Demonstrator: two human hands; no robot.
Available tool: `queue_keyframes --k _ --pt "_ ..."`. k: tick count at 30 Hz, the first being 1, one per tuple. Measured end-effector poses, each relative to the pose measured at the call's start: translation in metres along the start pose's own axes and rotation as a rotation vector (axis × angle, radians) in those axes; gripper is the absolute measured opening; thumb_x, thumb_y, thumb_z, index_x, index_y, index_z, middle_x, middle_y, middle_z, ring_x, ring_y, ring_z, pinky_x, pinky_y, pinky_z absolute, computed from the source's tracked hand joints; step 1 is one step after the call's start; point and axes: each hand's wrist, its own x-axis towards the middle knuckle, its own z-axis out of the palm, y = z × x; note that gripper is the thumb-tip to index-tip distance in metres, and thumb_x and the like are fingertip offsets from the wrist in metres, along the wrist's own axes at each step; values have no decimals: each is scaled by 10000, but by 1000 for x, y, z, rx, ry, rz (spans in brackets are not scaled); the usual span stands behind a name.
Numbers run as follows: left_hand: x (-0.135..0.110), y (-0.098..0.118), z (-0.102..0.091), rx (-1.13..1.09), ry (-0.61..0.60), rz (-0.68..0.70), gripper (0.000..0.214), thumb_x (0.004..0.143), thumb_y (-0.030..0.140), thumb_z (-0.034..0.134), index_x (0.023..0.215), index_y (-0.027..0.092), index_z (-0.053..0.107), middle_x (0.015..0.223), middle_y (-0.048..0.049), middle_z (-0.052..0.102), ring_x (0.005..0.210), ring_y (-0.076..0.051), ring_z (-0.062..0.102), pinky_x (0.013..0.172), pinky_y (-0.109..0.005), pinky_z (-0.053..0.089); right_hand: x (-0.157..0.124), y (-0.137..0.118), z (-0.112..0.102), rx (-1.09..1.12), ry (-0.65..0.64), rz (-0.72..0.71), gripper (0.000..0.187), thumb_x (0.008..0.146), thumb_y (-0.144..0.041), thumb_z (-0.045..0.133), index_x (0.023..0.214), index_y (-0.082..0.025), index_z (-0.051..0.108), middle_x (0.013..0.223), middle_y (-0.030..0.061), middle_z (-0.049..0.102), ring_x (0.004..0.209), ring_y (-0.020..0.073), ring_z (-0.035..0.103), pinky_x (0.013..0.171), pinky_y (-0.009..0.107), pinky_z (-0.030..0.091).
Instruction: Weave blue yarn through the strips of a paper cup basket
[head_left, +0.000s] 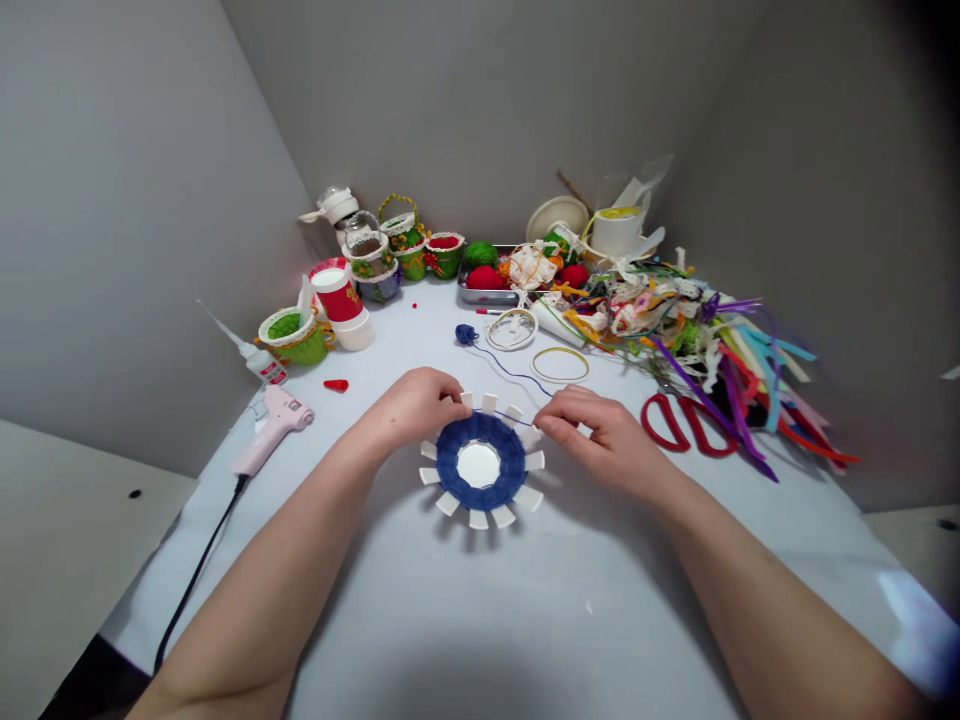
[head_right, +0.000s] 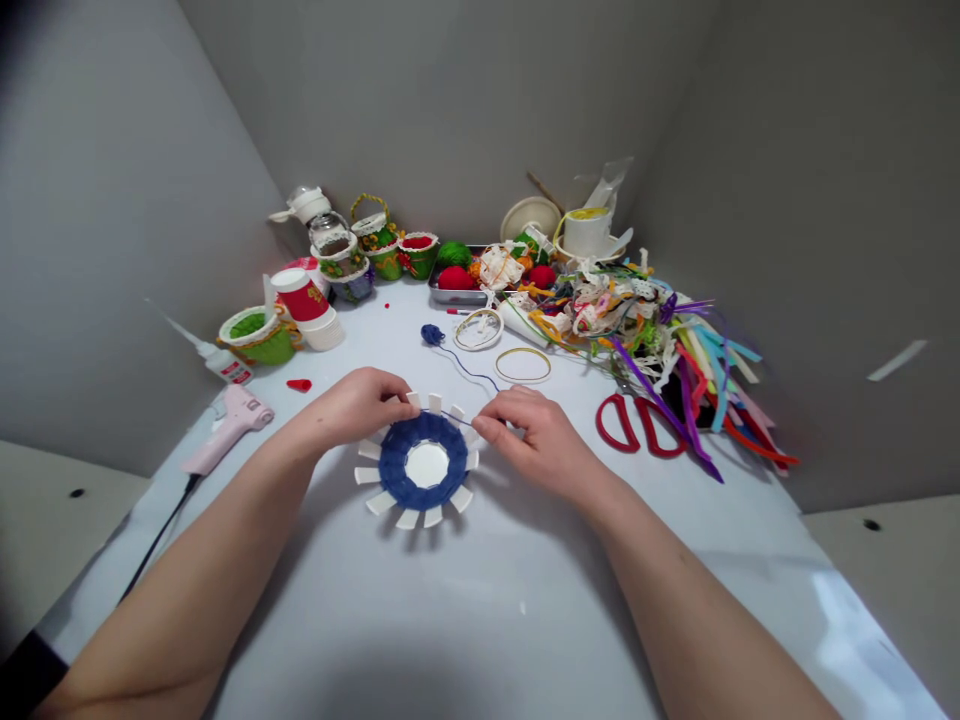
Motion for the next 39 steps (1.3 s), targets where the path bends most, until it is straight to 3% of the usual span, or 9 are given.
queue_keyframes --k 5,10,17,19,22,26,29,33,39 --pt "5 -6 2 -27 -5 8 255 702 372 550 706 152 677 644 -10 638 597 -128 532 540 -239 364 1 5 6 -28 -31 19 277 920 -329 454 800 -170 646 731 45 620 729 162 529 701 289 393" --pt "7 -10 3 -21 -5 -1 278 710 382 539 728 150 690 656 -16 648 607 -132 537 548 -240 367 2 8 13 -105 -142 -22 391 925 -383 434 613 -171 537 588 3 501 650 145 460 642 279 335" --pt "3 -7 -1 50 -41 42 294 755 398 495 699 161 660 664 -8 634 624 -131 528 552 -240 355 2 8 17 -10 -26 72 380 927 -282 428 564 -176 459 571 -13 468 633 134 448 654 275 339" --pt "-2 -5 -7 55 -110 48 300 759 419 506 761 164 664 711 -15 649 642 -136 547 559 -235 367 2 8 17 23 -12 84 358 925 -271 433 587 -174 503 593 -8 493 646 135 464 660 273 352" --pt "-11 -1 -17 9 -255 51 420 727 489 576 1020 196 644 879 -29 681 726 -153 596 615 -230 415 1 5 14 37 -56 75 337 930 -274 429 650 -170 585 627 4 530 671 140 486 682 281 366" --pt "-18 10 -14 -35 -233 175 534 706 482 636 1168 219 591 1093 -53 650 941 -179 594 766 -235 438 0 -2 10 9 -148 -3 325 938 -265 421 695 -171 615 625 5 547 694 143 489 725 299 356" --pt "-17 20 1 -17 -285 260 456 688 377 674 1111 212 625 1022 -37 668 893 -169 592 752 -230 429 -2 -5 11 -6 -197 -74 319 941 -263 425 678 -170 579 620 -5 547 701 137 484 740 301 336" --pt "-13 25 18 37 -332 302 248 715 282 623 943 200 672 793 1 652 687 -129 555 609 -216 385 -2 -3 12 -12 -220 -65 336 952 -301 408 676 -170 549 631 -6 541 706 136 479 732 298 328" --pt "-10 20 18 -64 -272 240 186 733 259 586 875 187 683 746 8 646 667 -123 550 590 -209 378 1 1 6 15 -222 23 415 976 -340 320 716 -163 590 676 32 576 704 153 502 687 288 362"
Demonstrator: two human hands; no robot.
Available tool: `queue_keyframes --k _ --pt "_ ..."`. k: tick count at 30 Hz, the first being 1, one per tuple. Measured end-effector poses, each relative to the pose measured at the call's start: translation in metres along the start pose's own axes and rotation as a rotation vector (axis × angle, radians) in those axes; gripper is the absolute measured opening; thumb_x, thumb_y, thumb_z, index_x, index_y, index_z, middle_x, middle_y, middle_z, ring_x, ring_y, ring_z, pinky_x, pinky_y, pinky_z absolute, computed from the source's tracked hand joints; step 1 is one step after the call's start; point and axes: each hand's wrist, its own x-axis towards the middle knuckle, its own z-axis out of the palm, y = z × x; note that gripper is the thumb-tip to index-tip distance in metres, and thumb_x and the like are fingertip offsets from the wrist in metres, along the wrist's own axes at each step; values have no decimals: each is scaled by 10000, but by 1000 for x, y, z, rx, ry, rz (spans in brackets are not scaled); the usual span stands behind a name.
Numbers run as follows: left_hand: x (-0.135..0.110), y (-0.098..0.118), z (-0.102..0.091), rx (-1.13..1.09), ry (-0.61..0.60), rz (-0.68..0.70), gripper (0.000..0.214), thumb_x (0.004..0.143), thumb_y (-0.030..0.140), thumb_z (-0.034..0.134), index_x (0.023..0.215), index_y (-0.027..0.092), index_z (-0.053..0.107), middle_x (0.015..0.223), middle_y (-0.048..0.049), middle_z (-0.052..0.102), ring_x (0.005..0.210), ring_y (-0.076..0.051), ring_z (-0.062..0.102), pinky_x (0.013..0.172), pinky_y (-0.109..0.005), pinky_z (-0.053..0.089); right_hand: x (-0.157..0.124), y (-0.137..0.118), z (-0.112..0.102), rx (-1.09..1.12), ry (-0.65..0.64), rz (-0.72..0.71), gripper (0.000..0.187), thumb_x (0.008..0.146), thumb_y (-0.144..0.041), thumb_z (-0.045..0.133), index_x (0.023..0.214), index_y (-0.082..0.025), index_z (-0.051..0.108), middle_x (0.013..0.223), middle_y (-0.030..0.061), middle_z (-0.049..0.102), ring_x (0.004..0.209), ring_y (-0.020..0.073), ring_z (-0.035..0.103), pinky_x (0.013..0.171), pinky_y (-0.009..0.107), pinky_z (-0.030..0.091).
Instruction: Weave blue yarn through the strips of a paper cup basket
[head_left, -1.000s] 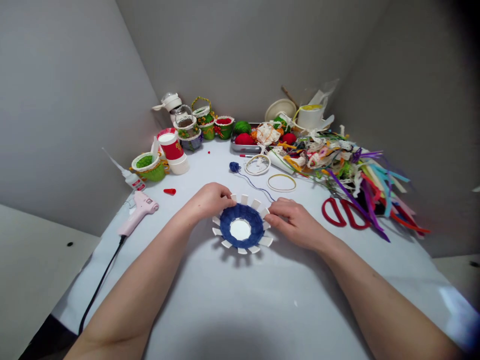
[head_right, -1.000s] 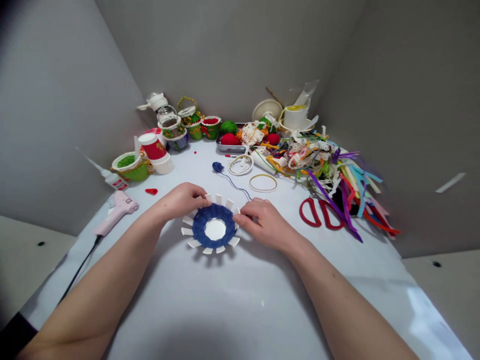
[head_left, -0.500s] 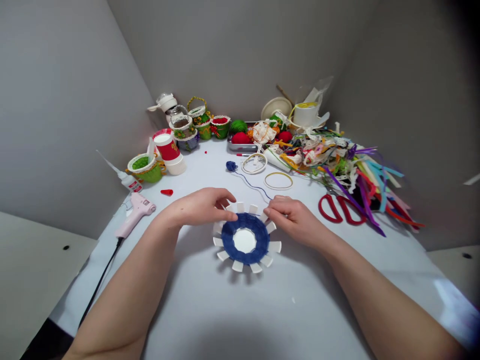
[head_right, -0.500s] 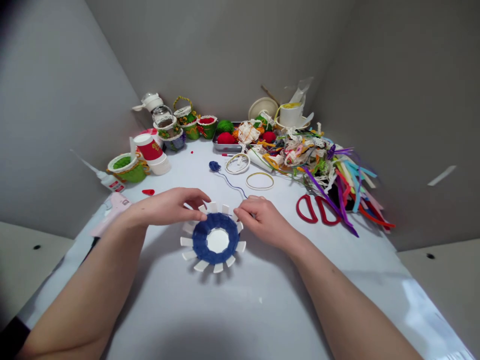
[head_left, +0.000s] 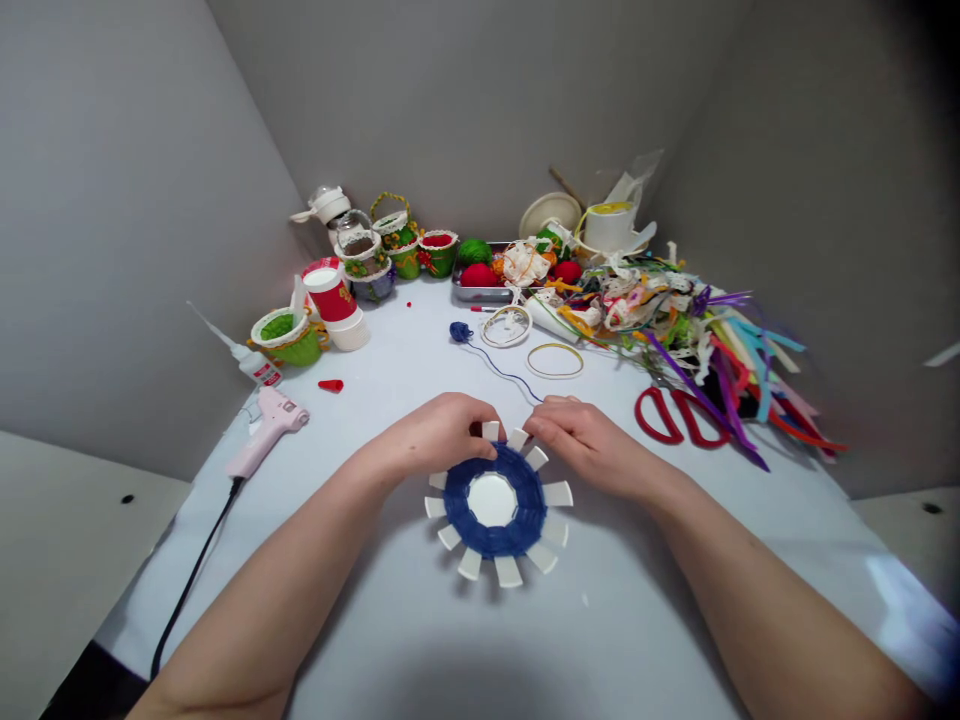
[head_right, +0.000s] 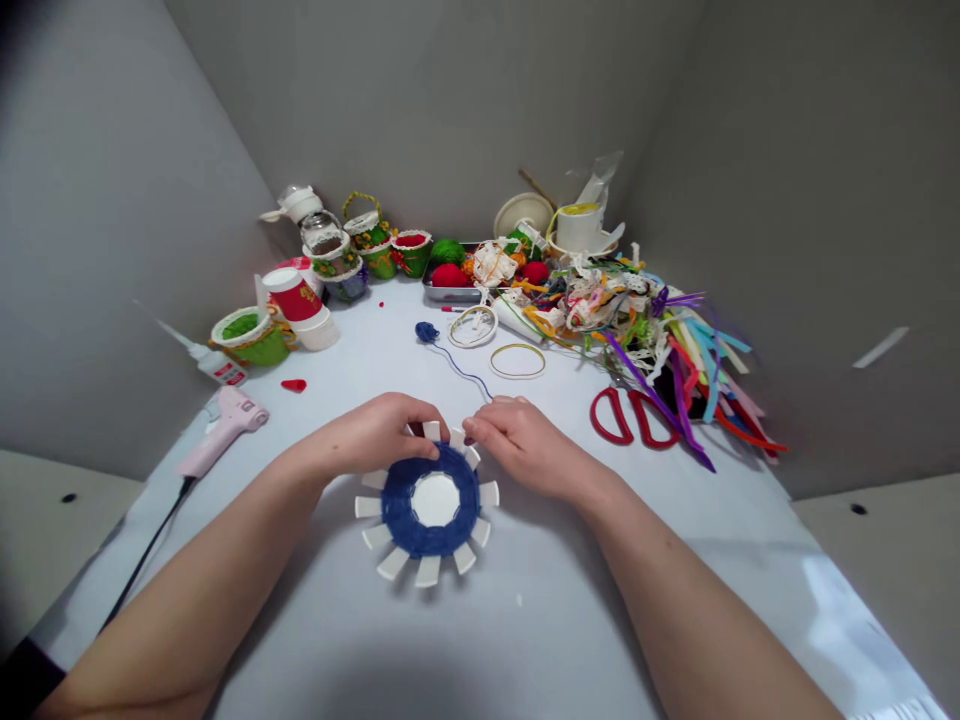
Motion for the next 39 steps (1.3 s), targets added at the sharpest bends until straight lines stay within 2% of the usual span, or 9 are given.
queue_keyframes --k 10,16,23,27,33,39 --pt "2 -3 2 -81 70 -41 196 755 304 573 833 170 693 742 2 658 683 -126 545 583 -211 365 -2 1 -4 -60 60 29 387 969 -333 342 797 -167 647 730 46 628 743 166 544 724 299 385" --pt "3 -5 1 48 166 -73 205 759 304 535 743 155 675 668 -2 634 623 -120 520 549 -222 332 -2 4 -5 -158 73 70 310 934 -329 428 788 -174 654 697 34 610 693 154 530 646 276 382" --pt "3 -6 0 120 195 -86 208 742 290 514 714 158 673 653 -5 631 590 -112 501 532 -228 309 -9 -4 -10 -80 222 111 191 878 -309 532 775 -183 631 710 11 625 626 122 524 568 244 387" --pt "3 -6 2 116 195 -106 219 743 303 506 705 160 668 645 -6 627 587 -113 499 529 -227 310 -11 -14 -7 -58 273 29 158 888 -287 525 816 -190 625 737 22 620 652 131 526 572 252 398" --pt "4 -7 1 121 205 -118 213 731 304 512 673 149 646 632 -5 613 582 -111 485 527 -227 312 -10 -13 -6 -69 178 -186 115 895 -232 525 850 -181 618 748 37 609 727 150 523 663 281 404" --pt "4 -13 -6 42 225 -147 222 725 321 517 681 145 644 626 2 595 580 -109 481 518 -222 319 -7 1 -11 -162 195 -164 210 918 -276 473 800 -172 613 715 50 584 730 174 496 688 309 380"
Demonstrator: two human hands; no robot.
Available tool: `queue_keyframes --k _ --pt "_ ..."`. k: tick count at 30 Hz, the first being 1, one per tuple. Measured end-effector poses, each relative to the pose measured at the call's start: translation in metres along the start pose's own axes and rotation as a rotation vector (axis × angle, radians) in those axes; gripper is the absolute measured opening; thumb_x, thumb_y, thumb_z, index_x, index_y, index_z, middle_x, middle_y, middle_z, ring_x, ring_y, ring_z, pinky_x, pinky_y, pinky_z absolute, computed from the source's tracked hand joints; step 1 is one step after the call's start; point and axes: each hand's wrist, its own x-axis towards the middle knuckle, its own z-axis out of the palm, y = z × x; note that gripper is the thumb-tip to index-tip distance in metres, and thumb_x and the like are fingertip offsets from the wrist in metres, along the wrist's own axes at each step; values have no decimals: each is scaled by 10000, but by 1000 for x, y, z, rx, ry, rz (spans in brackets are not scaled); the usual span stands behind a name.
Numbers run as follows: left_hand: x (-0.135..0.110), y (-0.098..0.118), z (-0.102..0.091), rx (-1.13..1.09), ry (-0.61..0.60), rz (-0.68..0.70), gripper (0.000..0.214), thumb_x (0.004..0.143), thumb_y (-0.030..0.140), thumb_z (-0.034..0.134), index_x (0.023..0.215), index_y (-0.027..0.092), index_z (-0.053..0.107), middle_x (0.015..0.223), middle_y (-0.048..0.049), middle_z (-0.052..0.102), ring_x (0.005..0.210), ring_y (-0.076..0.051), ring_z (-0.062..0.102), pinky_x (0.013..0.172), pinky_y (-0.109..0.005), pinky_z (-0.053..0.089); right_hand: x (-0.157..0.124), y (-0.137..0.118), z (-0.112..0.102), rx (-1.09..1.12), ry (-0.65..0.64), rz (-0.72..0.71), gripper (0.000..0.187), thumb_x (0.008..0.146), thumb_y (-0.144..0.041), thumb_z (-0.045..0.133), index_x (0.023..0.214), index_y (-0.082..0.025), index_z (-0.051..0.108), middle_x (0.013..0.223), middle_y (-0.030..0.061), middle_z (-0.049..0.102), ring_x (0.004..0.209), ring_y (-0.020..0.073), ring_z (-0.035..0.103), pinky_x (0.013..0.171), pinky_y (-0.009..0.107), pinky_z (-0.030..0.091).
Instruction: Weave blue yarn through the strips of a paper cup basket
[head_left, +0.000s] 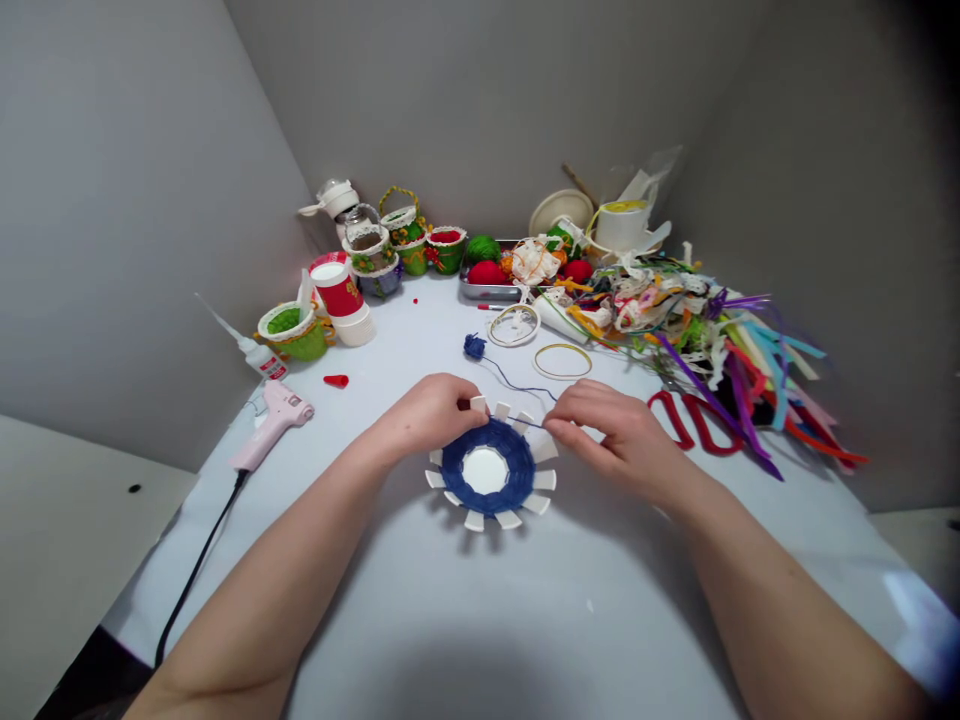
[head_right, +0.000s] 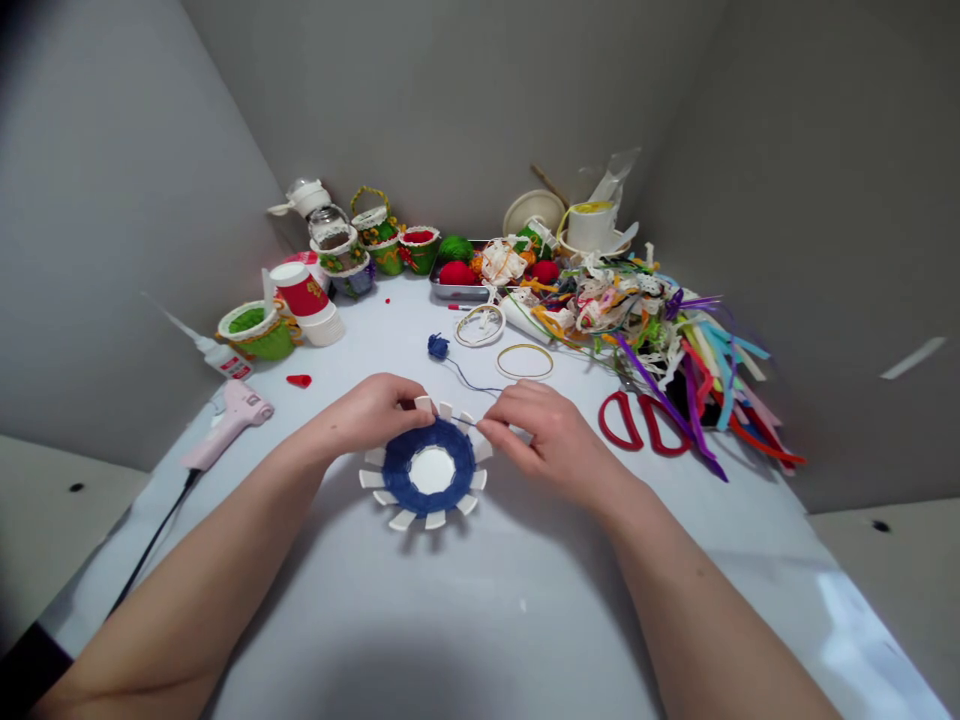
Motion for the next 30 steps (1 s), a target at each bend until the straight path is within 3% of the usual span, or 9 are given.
queue_keyframes --k 6,12,19,22,25,30 --pt "6 -8 2 -198 32 -29 271 729 365 525 748 134 665 643 12 587 593 -103 482 535 -209 352 4 8 13 3 -126 146 388 950 -377 384 690 -171 584 655 38 568 716 173 497 689 303 372" --pt "4 -8 -2 -124 -15 -57 332 762 423 502 681 128 632 594 16 546 544 -94 431 495 -216 313 4 10 22 129 -157 290 400 945 -358 382 620 -172 522 638 10 523 675 146 505 638 267 379" --pt "-8 -4 -18 -123 -223 32 342 727 420 589 956 181 674 846 -18 687 728 -137 584 627 -216 414 5 3 19 87 -167 202 393 948 -316 385 588 -176 458 596 -2 477 646 138 458 650 272 352" --pt "-10 5 -10 -68 -182 66 397 685 441 646 986 184 668 841 -21 680 710 -140 574 600 -218 397 4 -2 19 25 -193 127 376 952 -301 383 608 -177 469 582 -4 486 648 142 444 682 288 338" --pt "-9 13 5 22 -125 141 221 715 362 622 808 169 679 718 -4 649 640 -121 525 570 -221 348 4 -5 19 5 -202 100 375 956 -309 380 627 -176 499 586 1 504 652 145 454 694 295 337" --pt "-6 15 12 75 -28 102 183 747 330 582 717 171 667 658 1 628 606 -120 500 554 -236 315 3 -1 12 60 -167 234 370 951 -366 384 712 -174 591 680 26 574 667 144 506 637 265 367"
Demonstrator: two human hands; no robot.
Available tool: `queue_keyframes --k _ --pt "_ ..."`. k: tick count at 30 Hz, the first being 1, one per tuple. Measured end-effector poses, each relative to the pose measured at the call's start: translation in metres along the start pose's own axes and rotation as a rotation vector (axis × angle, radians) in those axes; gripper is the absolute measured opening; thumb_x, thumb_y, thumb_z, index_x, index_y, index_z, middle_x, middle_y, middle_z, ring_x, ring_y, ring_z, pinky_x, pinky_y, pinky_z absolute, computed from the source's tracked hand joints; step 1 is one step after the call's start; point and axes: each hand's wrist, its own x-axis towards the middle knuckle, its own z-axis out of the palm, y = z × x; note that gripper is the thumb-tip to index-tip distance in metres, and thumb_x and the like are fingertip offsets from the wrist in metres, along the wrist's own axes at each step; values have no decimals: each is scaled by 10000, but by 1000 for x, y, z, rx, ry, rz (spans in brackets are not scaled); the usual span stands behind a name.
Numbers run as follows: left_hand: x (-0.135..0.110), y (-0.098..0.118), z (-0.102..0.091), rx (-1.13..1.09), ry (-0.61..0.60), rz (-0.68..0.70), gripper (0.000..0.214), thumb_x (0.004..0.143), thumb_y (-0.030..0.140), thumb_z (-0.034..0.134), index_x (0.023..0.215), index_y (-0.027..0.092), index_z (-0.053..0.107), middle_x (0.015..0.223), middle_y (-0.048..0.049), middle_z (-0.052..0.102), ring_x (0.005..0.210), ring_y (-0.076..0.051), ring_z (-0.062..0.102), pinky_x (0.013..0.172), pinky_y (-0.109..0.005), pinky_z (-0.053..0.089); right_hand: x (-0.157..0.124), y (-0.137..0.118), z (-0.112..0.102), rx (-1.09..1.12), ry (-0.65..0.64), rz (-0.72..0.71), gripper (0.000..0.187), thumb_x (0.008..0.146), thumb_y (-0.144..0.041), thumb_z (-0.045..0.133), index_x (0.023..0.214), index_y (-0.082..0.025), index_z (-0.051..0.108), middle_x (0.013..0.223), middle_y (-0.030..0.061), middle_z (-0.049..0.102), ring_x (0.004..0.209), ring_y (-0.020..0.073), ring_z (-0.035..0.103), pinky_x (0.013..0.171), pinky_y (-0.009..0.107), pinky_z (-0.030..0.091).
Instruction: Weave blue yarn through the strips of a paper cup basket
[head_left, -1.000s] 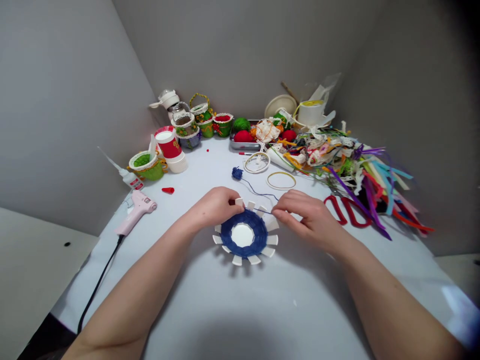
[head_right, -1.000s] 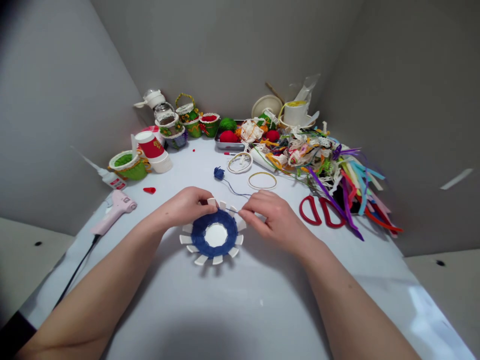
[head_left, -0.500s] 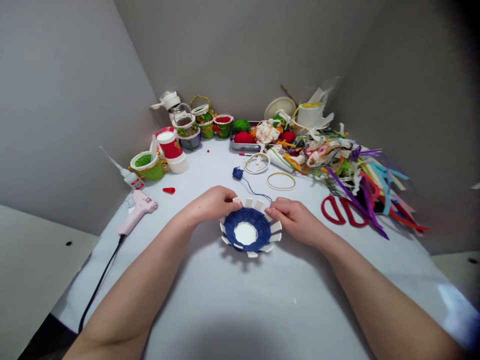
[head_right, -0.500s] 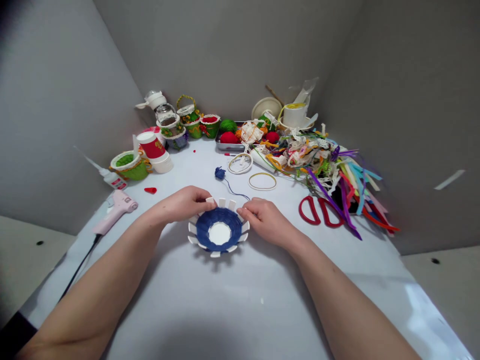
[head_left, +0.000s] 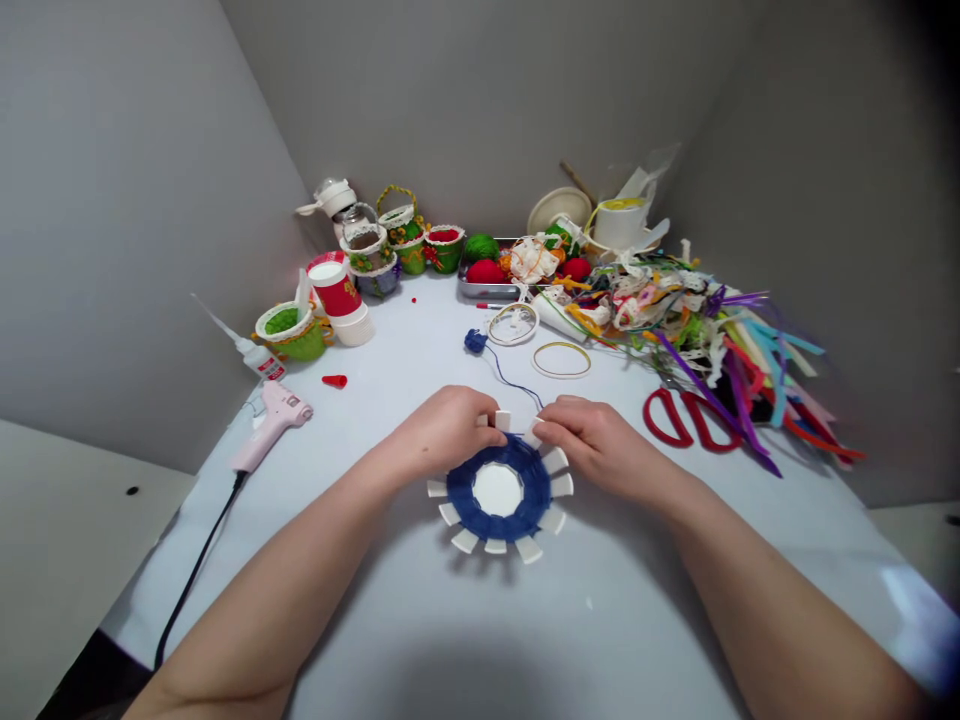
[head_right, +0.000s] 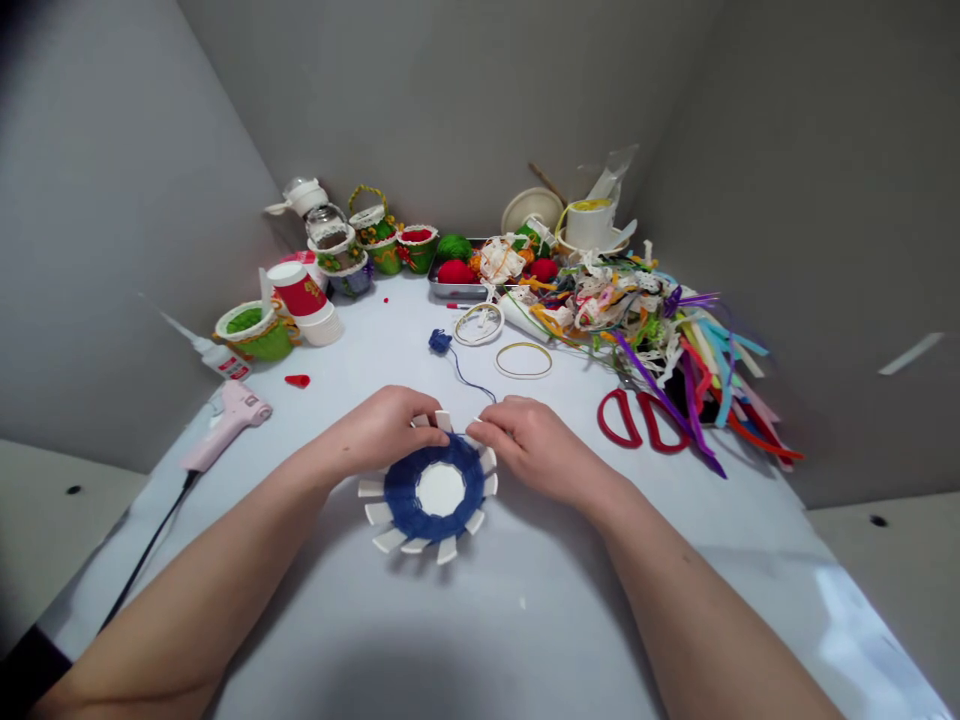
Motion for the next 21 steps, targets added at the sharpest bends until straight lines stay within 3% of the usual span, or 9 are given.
queue_keyframes --k 3,7,14,21 --pt "0 -4 -5 37 48 -49 191 756 338 571 744 181 679 708 -11 653 641 -134 524 575 -243 333 -2 5 -7 29 36 67 372 949 -392 369 809 -178 640 719 29 606 664 143 532 616 257 385" --pt "0 -6 -5 118 74 -83 211 763 348 565 725 172 674 716 -33 661 643 -145 533 578 -251 338 -4 3 -11 13 113 78 363 925 -414 421 782 -175 654 721 39 630 669 153 540 606 265 394" --pt "2 -4 1 183 75 -109 198 757 328 557 726 169 671 723 -56 668 656 -161 548 579 -262 337 -6 -10 -8 -30 182 -93 233 902 -337 499 804 -181 642 717 42 620 708 164 533 652 291 402" --pt "4 -7 -1 167 69 -149 204 755 329 551 726 165 668 768 -63 679 703 -168 568 606 -264 363 -5 -10 -9 -166 157 -257 176 898 -271 478 870 -191 632 751 69 629 745 202 527 687 345 400"
